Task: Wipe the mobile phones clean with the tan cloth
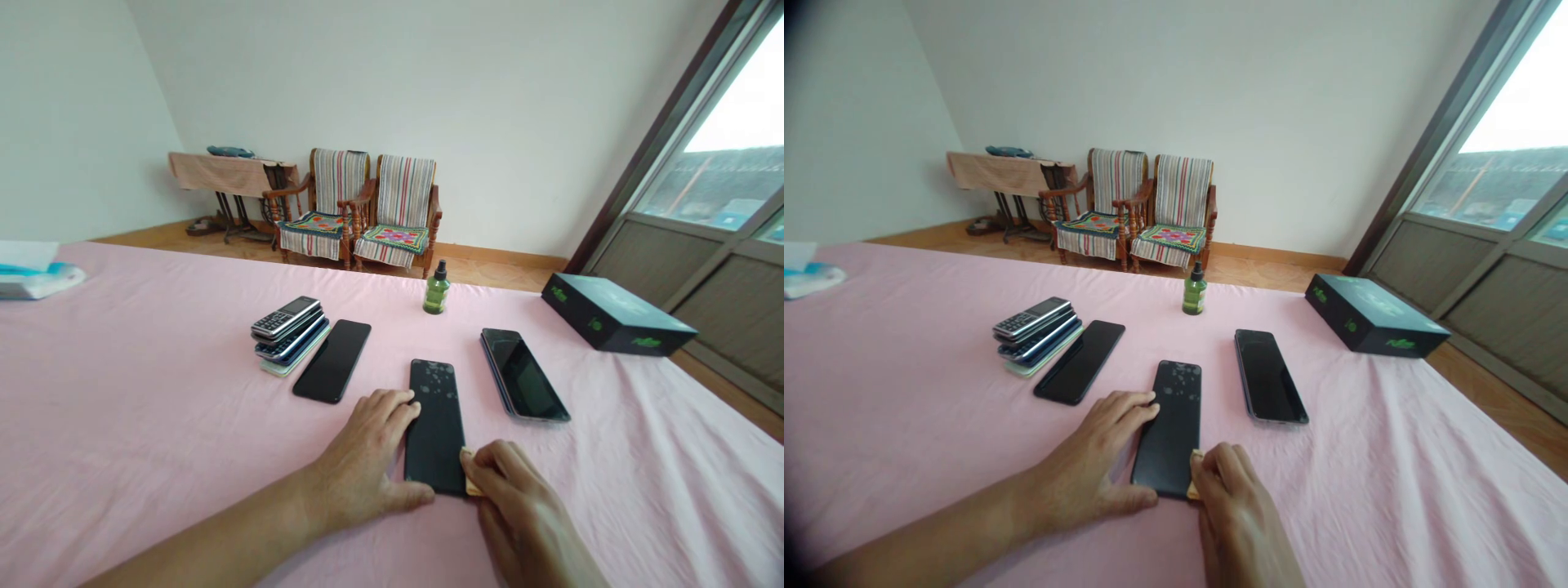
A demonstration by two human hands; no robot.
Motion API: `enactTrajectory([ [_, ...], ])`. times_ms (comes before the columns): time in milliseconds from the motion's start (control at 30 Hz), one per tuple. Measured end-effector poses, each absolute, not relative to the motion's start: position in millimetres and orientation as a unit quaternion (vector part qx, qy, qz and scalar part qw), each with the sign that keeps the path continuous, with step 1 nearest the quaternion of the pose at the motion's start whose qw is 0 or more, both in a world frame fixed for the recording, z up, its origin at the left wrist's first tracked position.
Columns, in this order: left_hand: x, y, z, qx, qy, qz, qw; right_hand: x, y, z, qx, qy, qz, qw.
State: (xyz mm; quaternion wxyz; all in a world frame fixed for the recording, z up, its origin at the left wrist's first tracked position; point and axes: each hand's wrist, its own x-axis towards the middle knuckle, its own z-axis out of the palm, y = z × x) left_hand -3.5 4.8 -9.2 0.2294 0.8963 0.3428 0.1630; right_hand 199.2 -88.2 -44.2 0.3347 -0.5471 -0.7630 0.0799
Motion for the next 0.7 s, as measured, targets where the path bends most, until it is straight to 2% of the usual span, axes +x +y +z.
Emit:
enactTrajectory([
  [133,-4,5,-10,0.897,0.341,0.169,0.227,199,-99,-49,-0.513,-0.782,0.077,0.347],
  [267,-6,6,-12,0.899,0.334,0.175,0.224,199,-84,-20,-0.539,-0.774,0.134,0.304],
  [400,-6,6,-10,0.903,0.323,0.163,0.231,201,-32,5,-0.583,-0.749,0.067,0.308],
  [500,-7,7,-7,0.902,0.326,0.152,0.240,201,9,1,-0.630,-0.738,0.009,0.240],
  [700,-6,5,-5,0.899,0.328,0.149,0.251,199,40,-19,-0.654,-0.725,0.007,0.215],
])
